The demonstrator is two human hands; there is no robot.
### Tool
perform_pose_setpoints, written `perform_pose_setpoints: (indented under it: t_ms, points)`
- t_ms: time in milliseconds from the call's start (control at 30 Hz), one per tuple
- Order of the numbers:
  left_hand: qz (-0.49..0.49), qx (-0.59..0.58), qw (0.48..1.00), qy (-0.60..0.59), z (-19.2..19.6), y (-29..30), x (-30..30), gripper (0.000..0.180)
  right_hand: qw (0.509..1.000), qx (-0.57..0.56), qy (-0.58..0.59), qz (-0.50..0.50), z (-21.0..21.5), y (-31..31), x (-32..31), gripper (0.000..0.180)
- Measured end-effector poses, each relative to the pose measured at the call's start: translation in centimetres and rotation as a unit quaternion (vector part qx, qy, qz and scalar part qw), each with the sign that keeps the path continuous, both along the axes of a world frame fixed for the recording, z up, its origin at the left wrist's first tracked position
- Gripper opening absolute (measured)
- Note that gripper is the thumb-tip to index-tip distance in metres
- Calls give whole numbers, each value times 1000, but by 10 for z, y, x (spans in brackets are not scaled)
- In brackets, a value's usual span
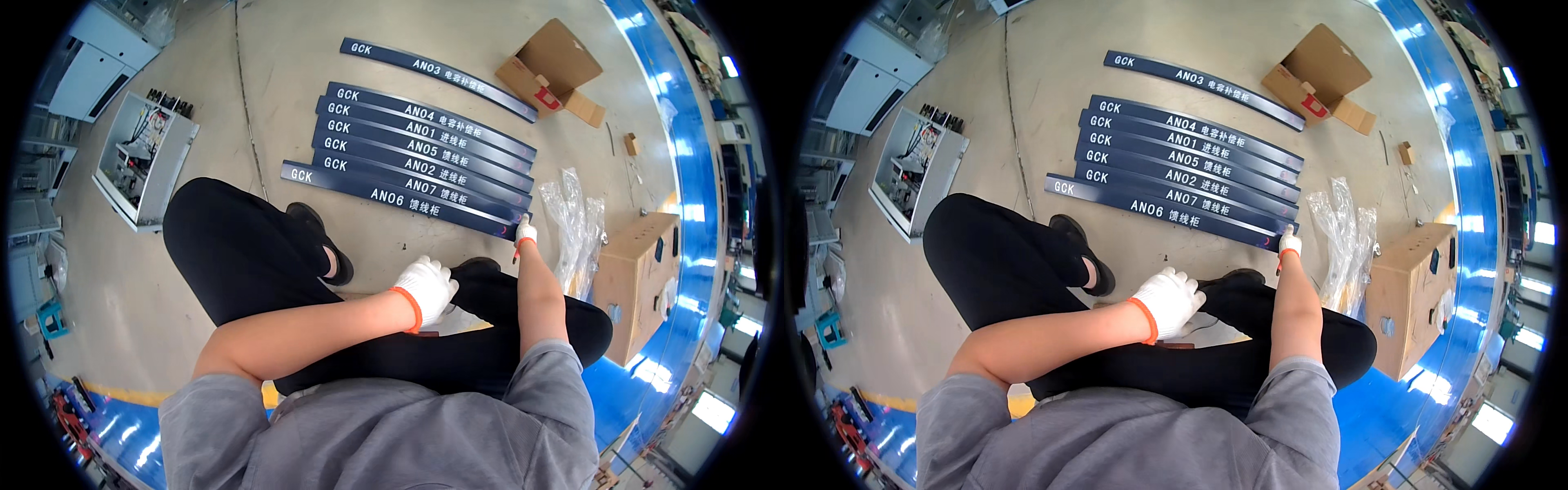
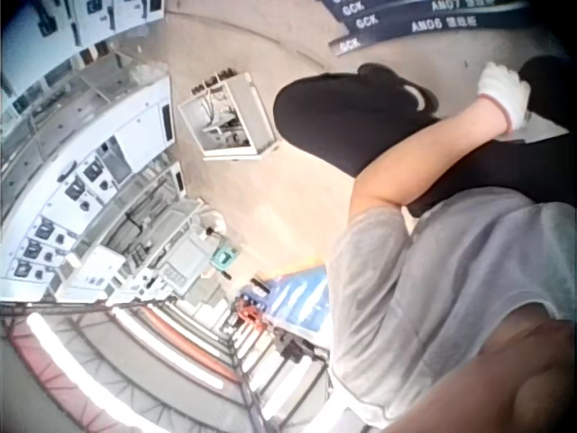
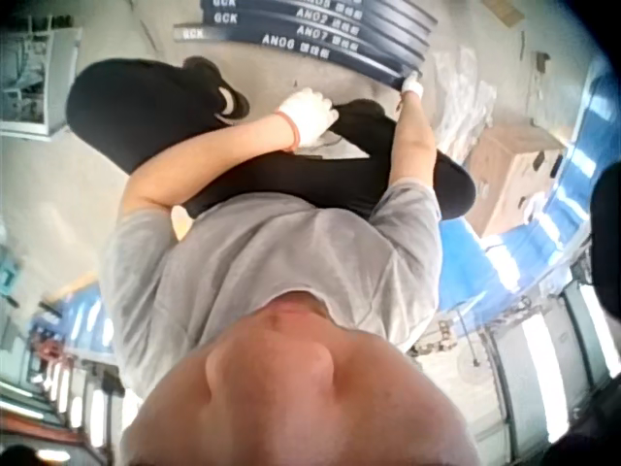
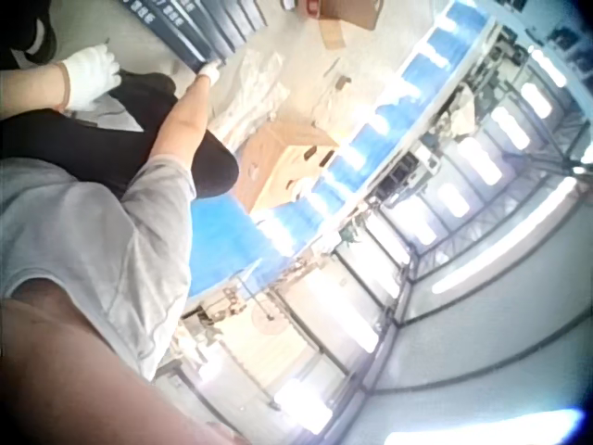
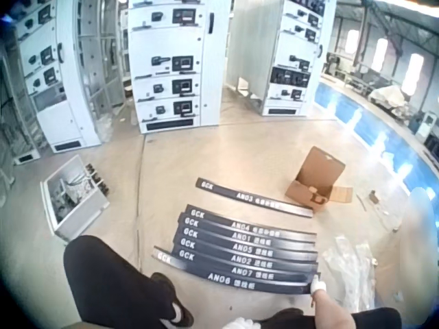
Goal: The person sits on the floor and uses a utility knife to scrape adhesive labels off the edges of several dark rectangular metal plates. They handle the plates one at a time, scraping each edge, then placing the plate back on the floor.
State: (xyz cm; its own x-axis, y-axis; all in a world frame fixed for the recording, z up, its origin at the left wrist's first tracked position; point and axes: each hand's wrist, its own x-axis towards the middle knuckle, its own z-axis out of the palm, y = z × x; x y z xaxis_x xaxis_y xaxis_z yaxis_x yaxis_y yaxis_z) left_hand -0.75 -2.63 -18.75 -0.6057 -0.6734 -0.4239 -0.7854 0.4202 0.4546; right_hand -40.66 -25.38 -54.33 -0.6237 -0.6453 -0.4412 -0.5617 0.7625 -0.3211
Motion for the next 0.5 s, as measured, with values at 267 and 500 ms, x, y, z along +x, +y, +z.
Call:
perform_pose_setpoints:
  t_ms: [267,500]
  points:
    - [12,42,998,-52,-44,-21,-6,44,996,60,15,59,-58,-22,-6,72]
    - [9,44,999,-30,-37,-23,-20,39,998,-29,-4,59,-13,-37,36,61]
